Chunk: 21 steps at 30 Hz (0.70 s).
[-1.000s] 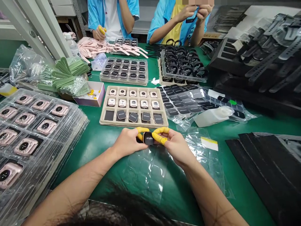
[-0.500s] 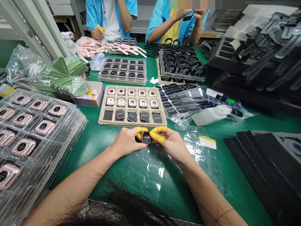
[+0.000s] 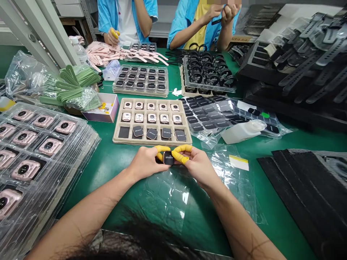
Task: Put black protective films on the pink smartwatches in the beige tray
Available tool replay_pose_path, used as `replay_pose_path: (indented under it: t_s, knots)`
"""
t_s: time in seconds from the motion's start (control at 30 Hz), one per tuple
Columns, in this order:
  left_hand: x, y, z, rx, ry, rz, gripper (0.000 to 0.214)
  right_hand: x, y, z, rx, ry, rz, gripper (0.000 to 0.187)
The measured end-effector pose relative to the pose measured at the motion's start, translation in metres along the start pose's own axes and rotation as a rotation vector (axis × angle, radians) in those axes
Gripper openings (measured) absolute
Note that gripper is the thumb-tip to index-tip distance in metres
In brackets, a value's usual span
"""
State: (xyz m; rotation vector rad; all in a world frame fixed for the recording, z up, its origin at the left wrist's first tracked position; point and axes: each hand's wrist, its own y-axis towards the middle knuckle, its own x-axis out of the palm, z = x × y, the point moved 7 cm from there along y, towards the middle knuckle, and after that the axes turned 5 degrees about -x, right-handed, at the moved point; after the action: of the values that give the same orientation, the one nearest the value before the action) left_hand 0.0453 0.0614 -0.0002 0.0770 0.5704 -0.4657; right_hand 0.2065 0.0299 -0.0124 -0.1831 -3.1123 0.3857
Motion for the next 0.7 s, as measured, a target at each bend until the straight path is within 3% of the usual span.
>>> replay_pose_path:
  t_s: [0.33,0.43,0.7]
  knots:
    - [0.0,0.001,-0.001,0.054,-0.022,0.031,0.052,-0.007,-0.003,-0.004,-0.108,-0.014,0.028,0.067]
    - [0.001,0.0,0.001,0.102,-0.002,0.024,0.055,0.007,-0.004,-0.001,-0.101,-0.015,-0.072,0.07]
    - [-0.001,-0.002,0.003,0.126,0.043,0.089,0.059,0.015,0.0,0.011,-0.054,0.053,-0.13,0.047]
